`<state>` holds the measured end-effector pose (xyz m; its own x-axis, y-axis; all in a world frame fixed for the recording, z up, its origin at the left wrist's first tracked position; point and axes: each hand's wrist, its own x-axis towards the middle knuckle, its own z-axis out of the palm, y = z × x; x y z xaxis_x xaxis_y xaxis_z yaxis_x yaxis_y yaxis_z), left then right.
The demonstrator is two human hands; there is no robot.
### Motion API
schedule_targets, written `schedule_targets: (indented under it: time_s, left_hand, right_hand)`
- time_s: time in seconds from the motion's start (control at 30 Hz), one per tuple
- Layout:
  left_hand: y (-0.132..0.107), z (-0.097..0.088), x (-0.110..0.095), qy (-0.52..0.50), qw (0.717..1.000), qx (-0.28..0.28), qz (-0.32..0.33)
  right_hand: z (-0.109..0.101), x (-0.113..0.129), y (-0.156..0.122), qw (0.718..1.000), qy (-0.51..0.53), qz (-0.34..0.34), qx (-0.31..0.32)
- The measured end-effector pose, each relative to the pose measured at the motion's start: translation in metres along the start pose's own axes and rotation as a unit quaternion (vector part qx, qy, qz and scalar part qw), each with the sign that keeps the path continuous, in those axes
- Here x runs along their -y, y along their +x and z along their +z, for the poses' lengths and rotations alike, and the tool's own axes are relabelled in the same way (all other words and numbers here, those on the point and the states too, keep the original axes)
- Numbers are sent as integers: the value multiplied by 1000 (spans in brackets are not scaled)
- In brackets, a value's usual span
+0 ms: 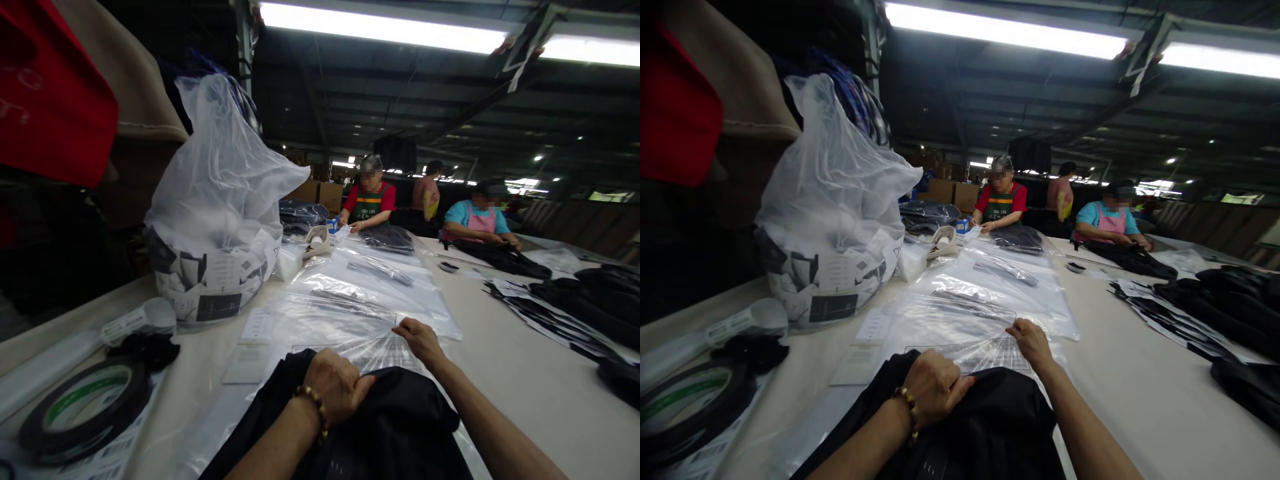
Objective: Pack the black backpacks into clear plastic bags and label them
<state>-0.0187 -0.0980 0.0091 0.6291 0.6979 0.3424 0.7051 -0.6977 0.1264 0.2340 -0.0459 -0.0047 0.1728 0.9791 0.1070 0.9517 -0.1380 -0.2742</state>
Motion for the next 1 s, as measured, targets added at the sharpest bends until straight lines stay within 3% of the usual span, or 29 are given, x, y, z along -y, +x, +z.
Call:
schedule_targets:
  time_s: [0.17, 0.27, 0.33, 0.4, 0.5, 0.6, 0.67, 0.83, 1.0]
  left_hand:
    - [6, 1, 1, -10, 997, 69, -25]
    - [15, 0, 3, -34, 992, 115, -22]
    - [24, -5, 12, -73, 988, 129, -53]
    - [34, -10, 32, -107, 978, 123, -130]
    - [39, -13, 81, -87, 950, 84, -287]
    - [23, -3, 126, -32, 891, 76, -446]
    - [9, 9, 143, -14, 863, 81, -498]
    - [-2, 29, 146, -3, 867, 77, -493]
    - [-1, 25, 153, 6, 860, 69, -506]
  right_hand:
    - [11, -5, 10, 992, -79, 93, -33]
    - [16, -12, 5, 987, -103, 119, -35]
    - [14, -15, 5, 986, -110, 119, -35]
    - [11, -16, 6, 987, -112, 109, -42]
    - [9, -14, 8, 989, -100, 89, -64]
    - [16, -9, 5, 996, -63, 36, -56]
    - [26, -6, 0, 999, -37, -6, -35]
    - [50, -2, -10, 999, -10, -36, -10]
    - [57, -7, -12, 999, -7, -41, 5]
